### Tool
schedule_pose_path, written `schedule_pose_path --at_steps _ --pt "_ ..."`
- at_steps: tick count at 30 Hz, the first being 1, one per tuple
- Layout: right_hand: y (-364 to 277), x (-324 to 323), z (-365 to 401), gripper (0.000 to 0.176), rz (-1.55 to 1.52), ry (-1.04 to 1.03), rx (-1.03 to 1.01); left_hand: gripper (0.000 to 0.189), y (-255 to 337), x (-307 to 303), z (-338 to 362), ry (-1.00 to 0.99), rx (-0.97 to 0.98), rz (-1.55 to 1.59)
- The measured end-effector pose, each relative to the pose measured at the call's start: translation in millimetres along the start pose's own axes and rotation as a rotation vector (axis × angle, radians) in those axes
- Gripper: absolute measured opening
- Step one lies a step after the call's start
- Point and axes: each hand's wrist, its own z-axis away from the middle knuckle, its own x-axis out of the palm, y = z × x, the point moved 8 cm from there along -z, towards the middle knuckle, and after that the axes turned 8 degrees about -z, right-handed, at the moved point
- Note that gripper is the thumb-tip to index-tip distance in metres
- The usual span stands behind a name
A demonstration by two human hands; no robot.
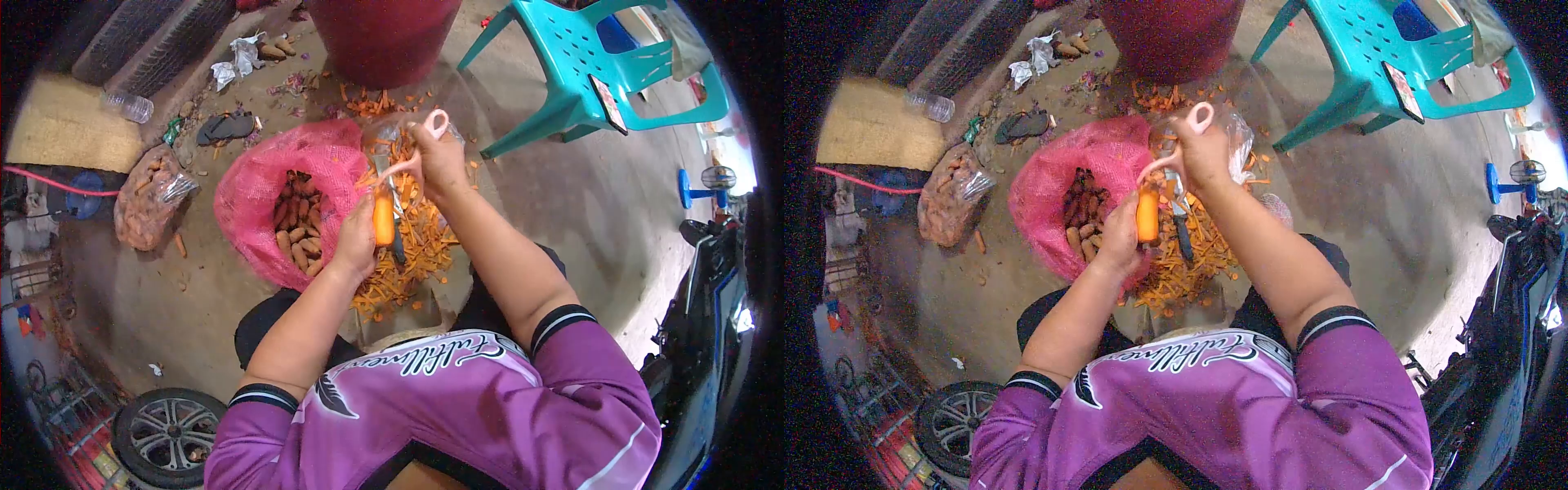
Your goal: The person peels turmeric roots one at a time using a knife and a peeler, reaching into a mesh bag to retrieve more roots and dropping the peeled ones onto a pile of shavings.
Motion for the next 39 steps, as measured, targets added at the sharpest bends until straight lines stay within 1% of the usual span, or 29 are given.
schedule_pose_path --at_steps 1,4,5,7,8,9,10,12,14,16,17,18,20,24,26,29,30,32,33,35,36,37,38,39 --pt "8 1 3 0.014 0.127 -0.017 0.042 0.034 3 1 0 0.012 0.033 -0.018" --pt "6 8 15 0.015 0.111 -0.023 0.167 0.032 -1 8 -1 -0.058 0.077 -0.074" --pt "6 8 11 0.016 0.001 -0.047 0.138 0.031 -1 6 -1 -0.056 0.088 -0.123" --pt "0 -8 -13 0.017 0.031 -0.018 -0.006 0.031 -2 4 1 -0.054 0.112 -0.221" --pt "-4 -18 -23 0.017 0.045 -0.002 -0.078 0.031 -4 6 3 -0.051 0.090 -0.199" --pt "-11 -22 -23 0.017 -0.041 0.037 -0.053 0.032 -4 10 6 -0.050 0.068 -0.181" --pt "-12 -23 -22 0.017 -0.048 0.046 -0.052 0.033 -5 13 7 -0.050 0.045 -0.163" --pt "-13 -21 -19 0.017 -0.051 0.055 -0.047 0.034 -9 8 6 -0.084 -0.057 -0.010" --pt "-7 -7 3 0.016 0.003 0.003 0.066 0.035 -8 3 1 -0.129 -0.096 0.089" --pt "1 7 26 0.015 0.030 -0.062 0.154 0.036 2 6 -1 -0.188 -0.080 0.126" --pt "6 11 33 0.015 0.050 -0.096 0.156 0.036 3 6 2 -0.053 -0.094 0.189" --pt "10 15 40 0.014 0.069 -0.129 0.157 0.037 1 7 1 -0.036 -0.098 0.216" --pt "10 20 50 0.013 0.092 -0.123 0.195 0.039 -2 6 0 -0.005 -0.108 0.270" --pt "25 11 43 0.014 0.132 -0.117 0.232 0.036 -7 5 2 -0.042 -0.090 0.229" --pt "20 16 45 0.015 0.097 -0.127 0.224 0.036 0 9 3 -0.051 -0.049 0.207" --pt "21 -12 2 0.015 0.157 -0.042 0.108 0.036 -21 -1 -4 -0.070 -0.017 -0.043" --pt "2 -14 -2 0.017 0.146 0.036 0.038 0.036 -20 6 2 -0.103 -0.047 -0.063" --pt "-8 -32 -24 0.018 0.090 0.116 -0.129 0.036 -14 26 16 -0.171 -0.113 -0.104" --pt "-7 -31 -21 0.018 0.060 0.108 -0.097 0.036 -13 27 14 -0.218 -0.106 -0.026" --pt "-9 -24 -16 0.018 0.004 0.085 -0.034 0.036 -9 13 6 -0.048 -0.130 0.054" --pt "-9 -16 -10 0.018 0.042 0.042 -0.015 0.036 -7 5 3 0.037 -0.142 0.096" --pt "-8 -6 -1 0.018 0.080 0.000 0.004 0.035 -6 2 -2 -0.035 -0.131 0.122" --pt "-6 3 10 0.018 0.119 -0.043 0.025 0.035 -10 -1 -3 -0.030 -0.141 0.148" --pt "-3 7 24 0.016 0.150 -0.043 0.067 0.034 -9 -2 -2 -0.024 -0.150 0.174"
